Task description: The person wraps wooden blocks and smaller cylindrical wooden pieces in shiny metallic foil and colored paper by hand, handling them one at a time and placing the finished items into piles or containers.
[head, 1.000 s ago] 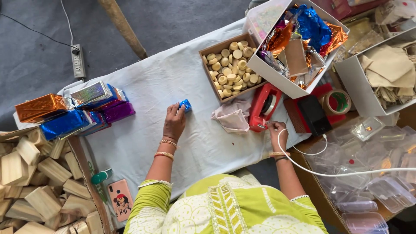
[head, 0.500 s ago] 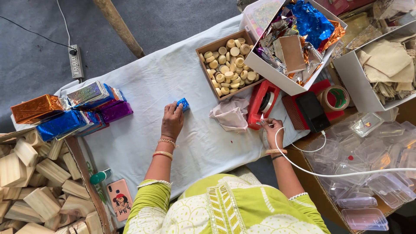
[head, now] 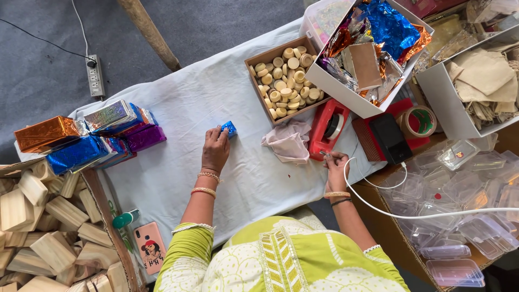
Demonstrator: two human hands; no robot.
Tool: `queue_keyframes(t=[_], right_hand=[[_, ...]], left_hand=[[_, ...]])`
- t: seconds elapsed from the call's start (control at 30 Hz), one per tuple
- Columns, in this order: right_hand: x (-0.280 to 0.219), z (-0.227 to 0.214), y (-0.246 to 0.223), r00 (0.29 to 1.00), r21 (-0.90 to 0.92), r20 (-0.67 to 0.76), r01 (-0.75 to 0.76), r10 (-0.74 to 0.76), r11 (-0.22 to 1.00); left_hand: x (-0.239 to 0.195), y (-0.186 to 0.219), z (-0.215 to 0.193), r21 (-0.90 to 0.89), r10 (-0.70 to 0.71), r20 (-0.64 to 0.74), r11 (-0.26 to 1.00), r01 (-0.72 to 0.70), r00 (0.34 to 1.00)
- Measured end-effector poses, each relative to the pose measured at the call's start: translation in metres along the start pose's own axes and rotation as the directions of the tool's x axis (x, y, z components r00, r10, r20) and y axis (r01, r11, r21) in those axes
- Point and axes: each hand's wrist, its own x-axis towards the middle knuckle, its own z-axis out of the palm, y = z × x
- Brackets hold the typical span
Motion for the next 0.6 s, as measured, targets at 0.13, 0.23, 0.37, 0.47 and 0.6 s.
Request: queue_keyframes(t=[0.13,0.23,0.37,0.47,0.6], right_hand=[[-0.007,0.007,0.007,0.999,0.074,-0.036,0.025,-0.023,0.997],[-0.01,0.009,0.015,0.996,0.121,-0.081,0.045,-0.035,0.992],[-0.015,0.013,0.03,0.987,0.122,-0.144,0.085,-0.067,0.989],[-0.011,0.006,0.047,0.984,0.158,-0.169,0.088,-0.061,0.984],[-0.007,0.001,0.053,0.989,0.302,-0.141,0.012,0.032,0.953]], left_hand=[[-0.002,-0.001,0.001,-0.008,-0.017,0.011,1.0,0.017,1.0],[-0.001,-0.001,0.003,-0.01,-0.019,0.001,1.0,0.019,1.0],[-0.001,-0.002,0.002,-0.007,-0.013,-0.005,1.0,0.013,1.0],[0.0,-0.001,0.001,-0.014,-0.009,-0.012,1.0,0.009,1.0],[-0.001,-0.001,0.001,-0.046,-0.015,-0.001,0.999,0.015,1.0]])
